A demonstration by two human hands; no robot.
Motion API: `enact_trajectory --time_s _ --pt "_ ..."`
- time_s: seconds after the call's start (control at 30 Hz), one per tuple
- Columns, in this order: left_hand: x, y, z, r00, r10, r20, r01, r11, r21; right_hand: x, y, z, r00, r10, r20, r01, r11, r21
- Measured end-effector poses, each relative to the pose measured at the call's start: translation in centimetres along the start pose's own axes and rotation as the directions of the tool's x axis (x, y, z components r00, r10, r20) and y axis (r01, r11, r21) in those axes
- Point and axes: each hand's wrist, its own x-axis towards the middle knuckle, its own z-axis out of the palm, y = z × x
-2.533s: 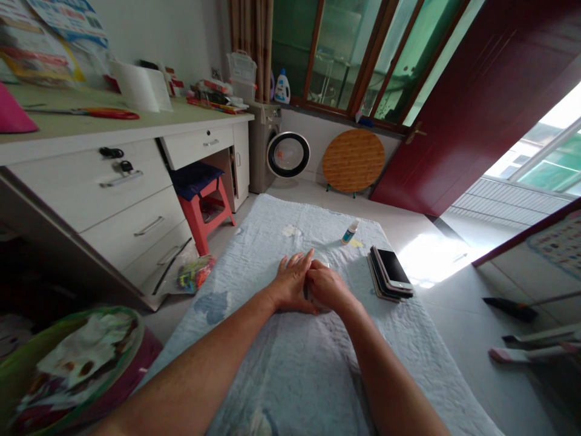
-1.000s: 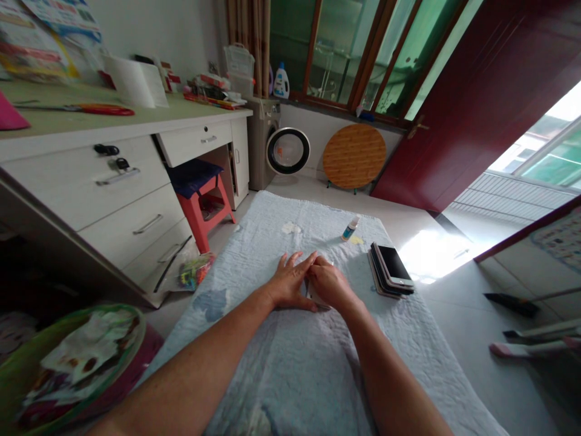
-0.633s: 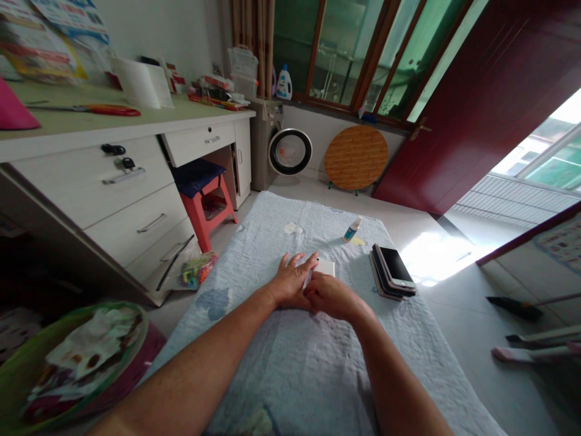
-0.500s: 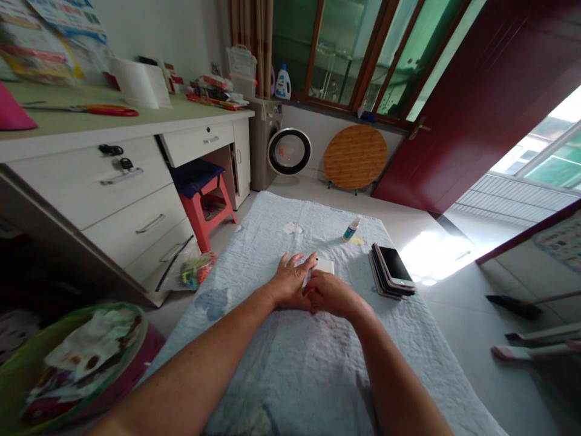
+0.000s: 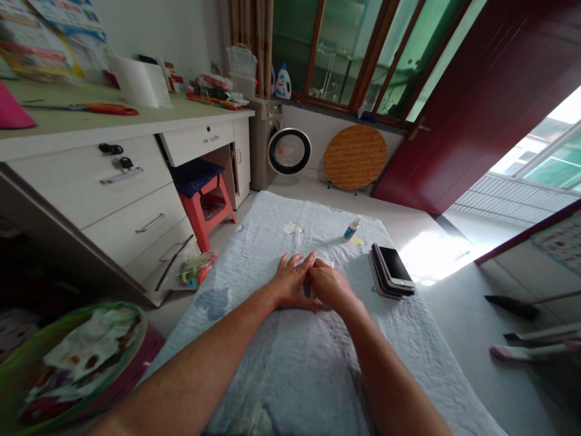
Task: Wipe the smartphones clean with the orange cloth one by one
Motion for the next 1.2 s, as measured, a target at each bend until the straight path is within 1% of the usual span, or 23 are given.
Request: enact_trajectory --time_s 0.17,0.23,0.33,0.43,0.5,0.6,0.67,0.77,0.87,0.97,1.07,1.2 --pt "-0.1 0.2 -0.1 1.0 -0.001 0.017 0.002 1.0 -0.002 -0.9 0.0 -0.2 0.988 -0.127 0.093 0.127 0.992 0.006" --pt "-0.1 0.2 -0.1 1.0 -0.002 0.011 0.002 1.0 -0.002 -1.2 0.0 -0.5 0.981 -0.148 0.124 0.145 0.989 0.033" --pt "-0.1 0.2 0.1 1.0 -0.007 0.004 0.007 1.0 -0.001 -1.7 -0.1 -1.1 0.978 -0.165 0.129 0.15 0.982 0.118" --pt "-0.1 0.2 0.2 1.0 -0.006 -0.001 0.006 1.0 -0.006 -1.9 0.4 -1.6 0.971 -0.217 0.102 0.186 0.951 0.248" --pt "-0.1 0.2 0.2 1.0 -0.003 0.002 0.003 1.0 -0.011 -2.1 1.1 -1.9 0.979 -0.199 0.045 0.176 0.934 0.311" --pt "-0.2 0.2 0.0 1.0 -0.004 0.014 0.004 1.0 -0.004 -2.7 2.4 -2.2 0.993 -0.113 -0.025 0.114 0.931 0.347" --pt "-0.1 0.2 0.0 1.0 -0.003 0.019 0.003 1.0 0.001 -3.3 3.0 -2.5 0.996 -0.091 -0.009 0.088 0.927 0.364" --pt "0.0 0.1 0.0 1.0 0.013 0.004 -0.013 1.0 0.004 -4.5 3.3 -2.7 0.994 -0.099 0.035 0.079 0.923 0.377" --pt "0.1 0.0 0.1 0.999 0.034 -0.029 -0.034 0.999 0.009 -5.6 3.1 -2.4 0.994 -0.105 0.023 0.089 0.925 0.37" --pt "0.1 -0.1 0.2 0.998 0.039 -0.043 -0.038 0.999 0.019 -6.2 3.1 -1.5 0.998 -0.07 0.006 0.063 0.938 0.34" --pt "0.0 0.0 0.1 0.999 0.03 -0.033 -0.029 0.999 0.034 -6.3 3.2 -0.8 1.0 -0.023 0.012 0.018 0.952 0.305" --pt "0.1 0.2 -0.3 1.0 0.019 -0.008 -0.019 0.999 0.047 -6.2 2.8 -0.6 0.999 0.013 0.035 -0.02 0.973 0.23"
